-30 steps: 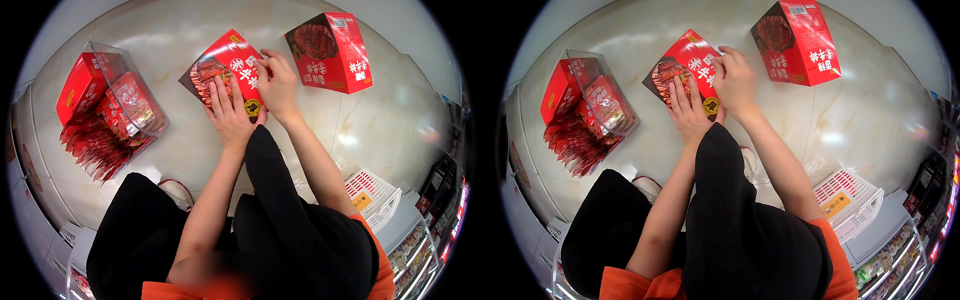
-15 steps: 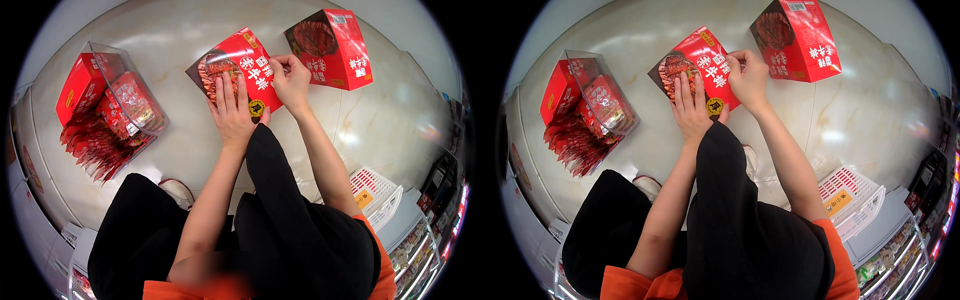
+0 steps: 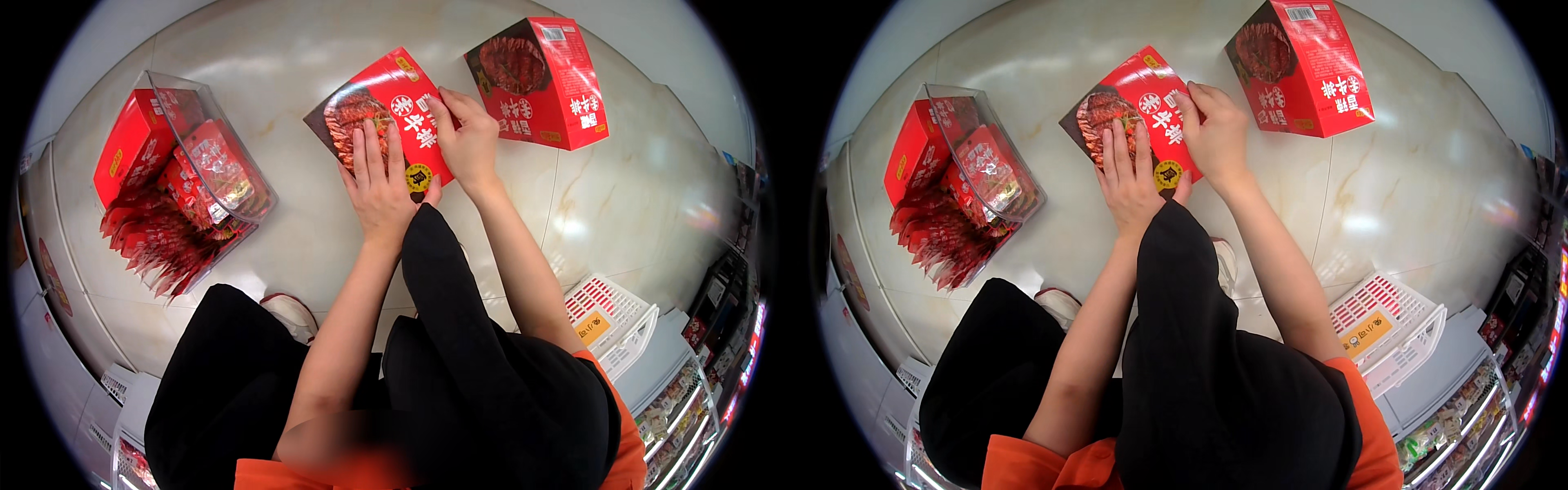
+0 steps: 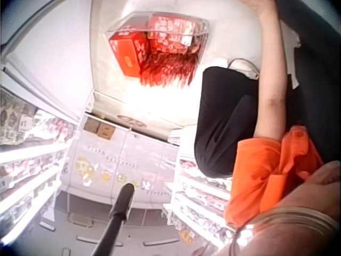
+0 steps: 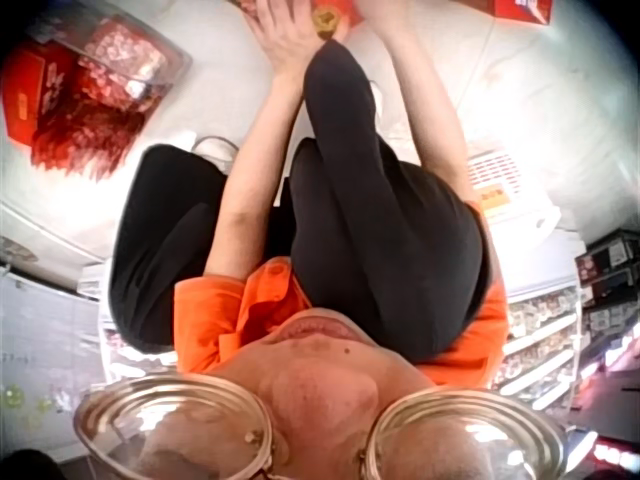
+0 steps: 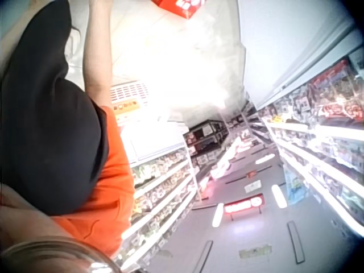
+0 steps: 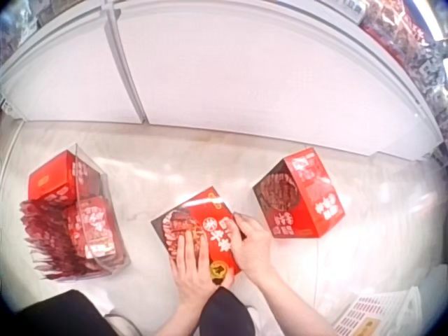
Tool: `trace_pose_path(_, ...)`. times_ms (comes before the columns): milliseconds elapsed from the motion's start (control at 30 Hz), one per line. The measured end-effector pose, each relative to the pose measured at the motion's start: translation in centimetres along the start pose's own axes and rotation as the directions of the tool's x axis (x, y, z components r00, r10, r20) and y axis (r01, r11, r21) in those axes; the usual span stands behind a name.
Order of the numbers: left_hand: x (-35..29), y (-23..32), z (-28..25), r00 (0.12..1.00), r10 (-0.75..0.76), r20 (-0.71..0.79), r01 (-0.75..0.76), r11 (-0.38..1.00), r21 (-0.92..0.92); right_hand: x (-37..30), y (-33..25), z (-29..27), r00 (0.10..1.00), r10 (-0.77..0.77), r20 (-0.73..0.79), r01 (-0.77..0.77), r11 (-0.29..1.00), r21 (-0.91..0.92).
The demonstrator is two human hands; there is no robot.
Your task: The person opens cardboard boxes containing snack packets and transfers the individual packets into a clear display tray while working on the floor of a store aisle.
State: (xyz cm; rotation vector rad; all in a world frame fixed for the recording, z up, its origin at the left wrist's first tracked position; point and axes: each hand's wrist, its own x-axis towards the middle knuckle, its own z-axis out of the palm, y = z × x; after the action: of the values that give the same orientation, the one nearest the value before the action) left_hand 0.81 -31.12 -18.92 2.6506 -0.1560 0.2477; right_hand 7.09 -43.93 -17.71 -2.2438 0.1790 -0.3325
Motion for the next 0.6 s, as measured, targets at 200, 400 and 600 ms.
trace_pose_path(200,0.0,0.2,-0.2,1.0,-0.006,0.012,0.006,1.0,0.004,0.2,1.0,0.1,0.959,-0.281,-0.045,0.268,0.945,-0.187)
trace_pose_path(400,0.0,-0.1,0.0,1.0,0.0,-0.005,0.0,1.0,0.002,0.6,1.3,-1.2,0.978,-0.199,-0.057,0.193,0.977,-0.089)
trace_pose_path(600,0.0,0.2,-0.1,1.0,0.002,0.015,-0.002,1.0,0.029,-0.1,1.3,-0.2,0.997,-0.071,0.029,0.074,0.99,-0.122)
